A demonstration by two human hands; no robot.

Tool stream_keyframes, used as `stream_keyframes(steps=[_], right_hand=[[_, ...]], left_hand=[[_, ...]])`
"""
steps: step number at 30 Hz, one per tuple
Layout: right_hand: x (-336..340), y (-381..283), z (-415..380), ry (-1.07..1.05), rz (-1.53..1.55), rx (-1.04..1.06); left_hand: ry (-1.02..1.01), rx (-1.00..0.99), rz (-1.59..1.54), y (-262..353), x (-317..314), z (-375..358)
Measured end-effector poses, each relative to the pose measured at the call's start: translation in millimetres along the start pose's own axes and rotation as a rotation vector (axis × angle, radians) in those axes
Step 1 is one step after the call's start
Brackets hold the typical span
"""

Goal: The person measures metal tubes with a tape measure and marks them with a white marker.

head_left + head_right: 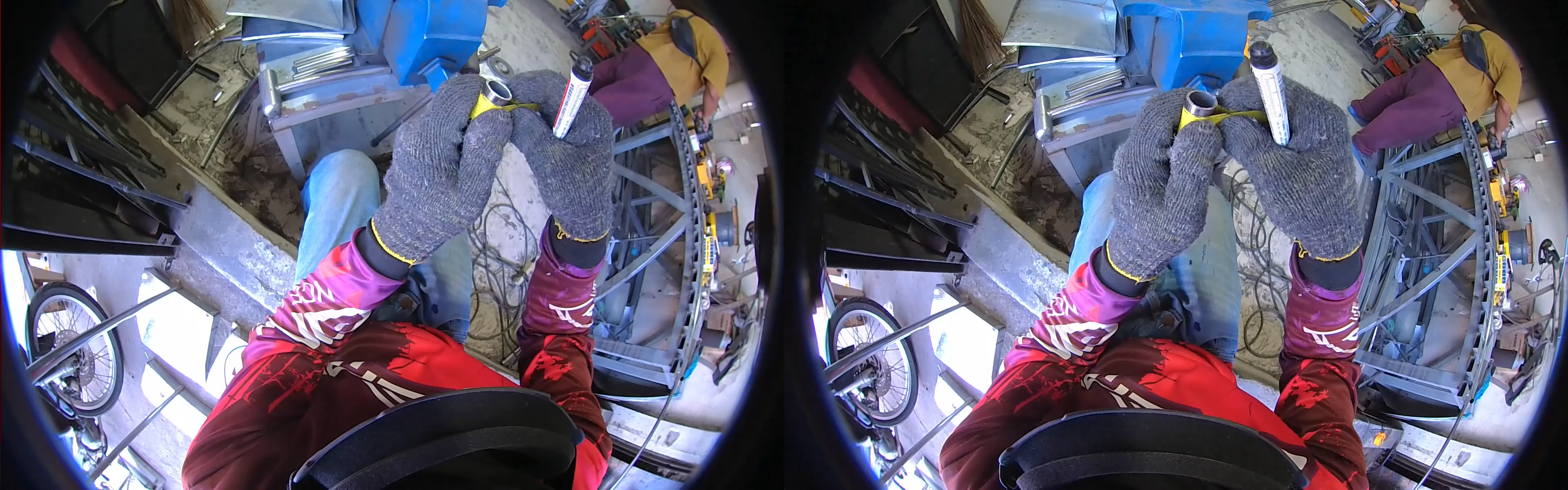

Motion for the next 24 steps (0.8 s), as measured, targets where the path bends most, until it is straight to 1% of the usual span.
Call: stream_keyframes(steps=[4, 6, 9, 13, 15, 19, 21, 22, 24], right_hand=[[-1.1, 3.0, -0.9, 0.016, 0.002, 0.024], [-1.1, 1.3, -1.7, 0.022, -0.068, 0.053], [0.5, -3.4, -0.2, -0.041, -0.035, 0.004], [-1.9, 1.0, -2.6, -0.025, -0.112, 0.059], [-3.8, -2.1, -2.7, 0.005, -0.025, -0.04], [-5.0, 1.6, -1.5, 0.063, 0.028, 0.022], [-3.9, 0.6, -2.3, -0.02, -0.048, 0.009], [-3.8, 1.5, -2.8, -0.019, -0.048, 0.009], [-4.2, 3.2, -3.7, -0.041, -0.166, 0.06]], left_hand=[[-0.013, -0.025, 0.08, -5.7, 1.1, -0.2], [0.018, -0.054, 0.091, -5.3, 0.2, -0.1], [-0.01, 0.003, 0.04, -2.3, 0.6, -0.1], [0.03, -0.04, 0.042, -1.6, -1.5, -0.8], [0.015, -0.048, 0.073, -0.6, -0.3, -1.5], [-0.001, -0.016, 0.086, -5.2, 0.4, -1.2], [-0.008, -0.015, 0.085, -5.9, 0.3, -1.4], [-0.008, -0.015, 0.085, -6.0, 0.1, -1.1], [-0.005, -0.029, 0.061, -5.8, -0.3, -0.8]])
Point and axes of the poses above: each hand's wrist, its own z-axis towards the middle knuckle, its own x-axis out of the back of the hand, y = z × x, the point moved 2 cm from there along z, towards the middle knuckle, and after that the axes turned 14 degrees about x, right-handed, at the moved point
